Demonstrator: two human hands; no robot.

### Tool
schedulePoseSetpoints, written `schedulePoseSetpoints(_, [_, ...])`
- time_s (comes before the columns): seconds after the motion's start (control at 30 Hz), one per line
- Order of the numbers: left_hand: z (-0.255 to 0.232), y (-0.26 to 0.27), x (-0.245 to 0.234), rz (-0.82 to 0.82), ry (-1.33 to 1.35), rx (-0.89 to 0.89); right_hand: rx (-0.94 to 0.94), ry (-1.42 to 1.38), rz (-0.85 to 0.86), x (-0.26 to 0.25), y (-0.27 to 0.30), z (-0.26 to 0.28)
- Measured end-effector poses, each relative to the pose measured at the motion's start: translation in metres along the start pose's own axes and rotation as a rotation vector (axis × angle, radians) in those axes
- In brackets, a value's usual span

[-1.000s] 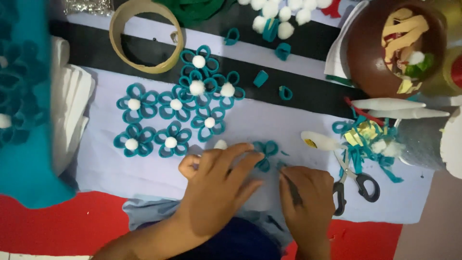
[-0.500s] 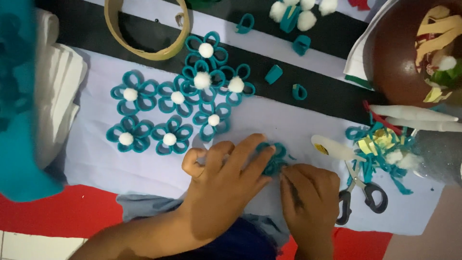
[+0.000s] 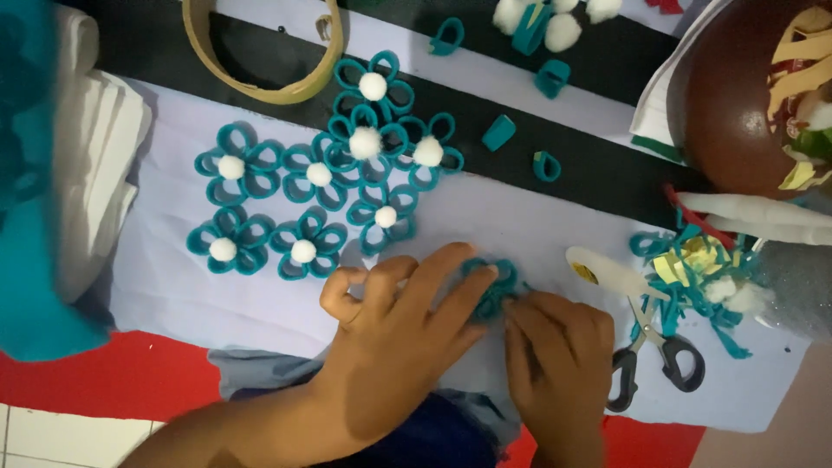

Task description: Assembling decorative flowers by gluing white pom-poms onto blue foam rings.

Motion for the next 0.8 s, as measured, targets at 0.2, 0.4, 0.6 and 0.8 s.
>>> schedulePoseSetpoints(0.2, [0.005,0.008,-0.002,0.006,0.090,-0.043,0.114,-0.037,0.021,-0.004,0.006,-0.002])
schedulePoseSetpoints(0.4, [0.007,0.011,-0.002,-0.068,0.152,-0.059,0.148,-0.087,-0.019,-0.007,0.007,-0.004])
schedulePoseSetpoints(0.6, [0.007,0.012,0.000,-0.073,0.161,-0.058,0.142,-0.071,-0.040,-0.006,0.008,-0.005])
schedulePoseSetpoints(0.8, [0.008,0.010,-0.004,-0.119,0.213,-0.069,0.154,-0.063,-0.047,-0.006,0.009,-0.008])
Point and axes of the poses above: each hand's wrist, its own y-axis away from the middle knuckle, its own x-axis out of the palm, z = x × y, the point moved 3 cm from there along -y, towards the middle knuckle, and after that the axes turned 9 degrees about -y, right-handed, at the moved point
